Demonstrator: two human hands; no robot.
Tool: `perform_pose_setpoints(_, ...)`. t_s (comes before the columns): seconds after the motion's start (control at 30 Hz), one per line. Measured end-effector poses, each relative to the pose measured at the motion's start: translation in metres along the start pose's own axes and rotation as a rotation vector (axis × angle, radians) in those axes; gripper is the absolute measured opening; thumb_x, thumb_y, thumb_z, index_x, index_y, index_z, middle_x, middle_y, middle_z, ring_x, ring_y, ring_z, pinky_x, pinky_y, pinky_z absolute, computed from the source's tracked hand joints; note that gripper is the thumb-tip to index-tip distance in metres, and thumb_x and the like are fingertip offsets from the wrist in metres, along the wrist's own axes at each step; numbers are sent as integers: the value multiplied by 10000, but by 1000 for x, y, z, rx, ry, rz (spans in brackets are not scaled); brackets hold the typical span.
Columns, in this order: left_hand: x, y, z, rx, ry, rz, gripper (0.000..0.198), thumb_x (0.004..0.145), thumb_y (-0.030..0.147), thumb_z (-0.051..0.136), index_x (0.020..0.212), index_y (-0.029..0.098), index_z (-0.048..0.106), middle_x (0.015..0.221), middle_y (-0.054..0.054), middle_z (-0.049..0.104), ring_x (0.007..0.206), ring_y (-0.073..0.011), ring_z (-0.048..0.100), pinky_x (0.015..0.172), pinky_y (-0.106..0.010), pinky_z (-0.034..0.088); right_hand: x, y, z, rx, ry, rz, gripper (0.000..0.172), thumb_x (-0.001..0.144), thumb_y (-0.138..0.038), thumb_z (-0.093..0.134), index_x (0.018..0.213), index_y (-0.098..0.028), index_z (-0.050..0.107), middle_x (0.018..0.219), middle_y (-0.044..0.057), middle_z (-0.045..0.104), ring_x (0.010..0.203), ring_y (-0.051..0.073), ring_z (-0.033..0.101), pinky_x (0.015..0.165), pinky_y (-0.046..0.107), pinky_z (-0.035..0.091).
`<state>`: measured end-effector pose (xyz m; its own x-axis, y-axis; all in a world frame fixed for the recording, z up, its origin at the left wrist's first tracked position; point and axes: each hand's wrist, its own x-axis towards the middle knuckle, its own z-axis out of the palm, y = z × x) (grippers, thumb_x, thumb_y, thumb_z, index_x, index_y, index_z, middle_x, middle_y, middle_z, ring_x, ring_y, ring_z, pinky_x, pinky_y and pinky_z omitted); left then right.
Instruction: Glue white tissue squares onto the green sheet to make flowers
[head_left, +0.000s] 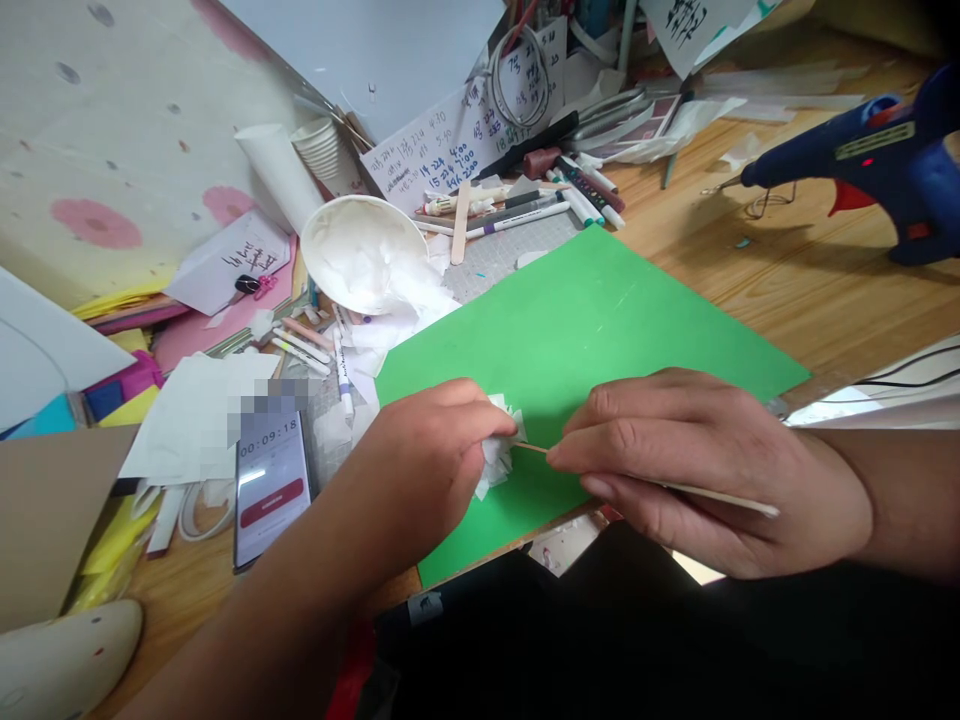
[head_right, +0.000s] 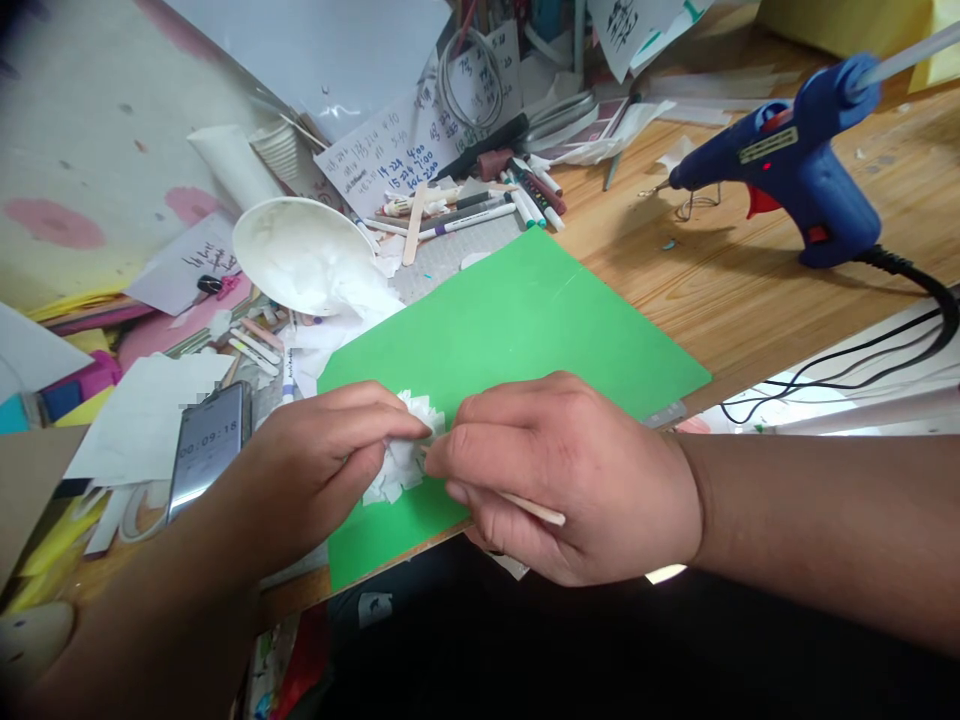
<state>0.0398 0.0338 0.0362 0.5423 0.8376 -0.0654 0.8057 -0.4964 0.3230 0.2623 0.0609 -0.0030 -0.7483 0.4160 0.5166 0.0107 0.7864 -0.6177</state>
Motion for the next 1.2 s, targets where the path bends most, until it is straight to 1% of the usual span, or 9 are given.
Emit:
perform_pose_setpoints(0.27,-4,-4,-11,72,53,15,438,685,-26,364,942,192,643,891,8,684,849,-164,590,760,-259,450,0,0,-3,82,69,13,158,882,-102,458,979,-148,573,749,45,618,665,117,579,597,220,451)
perform_pose_setpoints(0.43,-3,-4,-16,22,184,-121,391,751,28,401,933,268,651,955,51,709,854,-138,644,791,-230,474,1,0,-7,95,79,27,166,861,-65,481,975,-143,574,781,38,640,710,108,606,647,199,476)
perform_pose_setpoints(0.57,-2,-4,-16,-2,186,-217,238,774,142,496,874,283,660,864,72,723,745,-134,653,670,-218,476,2,1,-3,109,38,41,140,874,-76,483,955,-114,590,726,39,614,653,101,577,618,204,460)
perform_pose_setpoints(0.7,-1,-4,-15,-32,219,-297,106,785,208,545,808,261,633,683,75,672,560,-106,579,519,-211,408,2,2,3,76,49,66,145,887,-97,484,975,-98,600,754,67,627,675,114,580,617,216,454)
perform_pose_setpoints(0.77,0,-3,-15,-45,221,-266,103,799,200,541,795,246,633,735,59,677,621,-108,592,573,-208,427,2,2,3,70,39,64,149,884,-88,478,973,-103,597,743,62,625,667,115,574,616,221,451)
perform_pose_setpoints(0.87,2,-1,-15,-40,232,-152,136,785,162,551,763,220,672,955,-1,658,828,-134,605,753,-232,455,1,2,2,94,-24,52,163,871,-77,469,967,-121,593,713,46,618,657,122,567,617,235,449)
perform_pose_setpoints(1.0,3,3,-16,-152,171,-111,165,785,178,565,781,232,721,870,-12,622,756,-118,582,703,-222,459,0,2,2,106,-79,44,179,849,-60,473,960,-136,591,722,43,630,685,128,577,619,237,441)
perform_pose_setpoints(1.1,4,6,-16,-302,87,-181,174,790,172,560,796,244,718,799,20,666,719,-106,601,660,-191,459,-1,2,2,97,-89,44,193,843,-53,472,969,-139,590,719,39,629,681,125,573,621,234,434)
perform_pose_setpoints(1.2,5,9,-12,-315,43,-292,158,777,158,562,769,239,698,759,47,675,695,-95,598,643,-175,452,-1,2,1,86,-95,42,205,830,-38,485,967,-139,598,718,41,630,676,127,556,626,236,426)
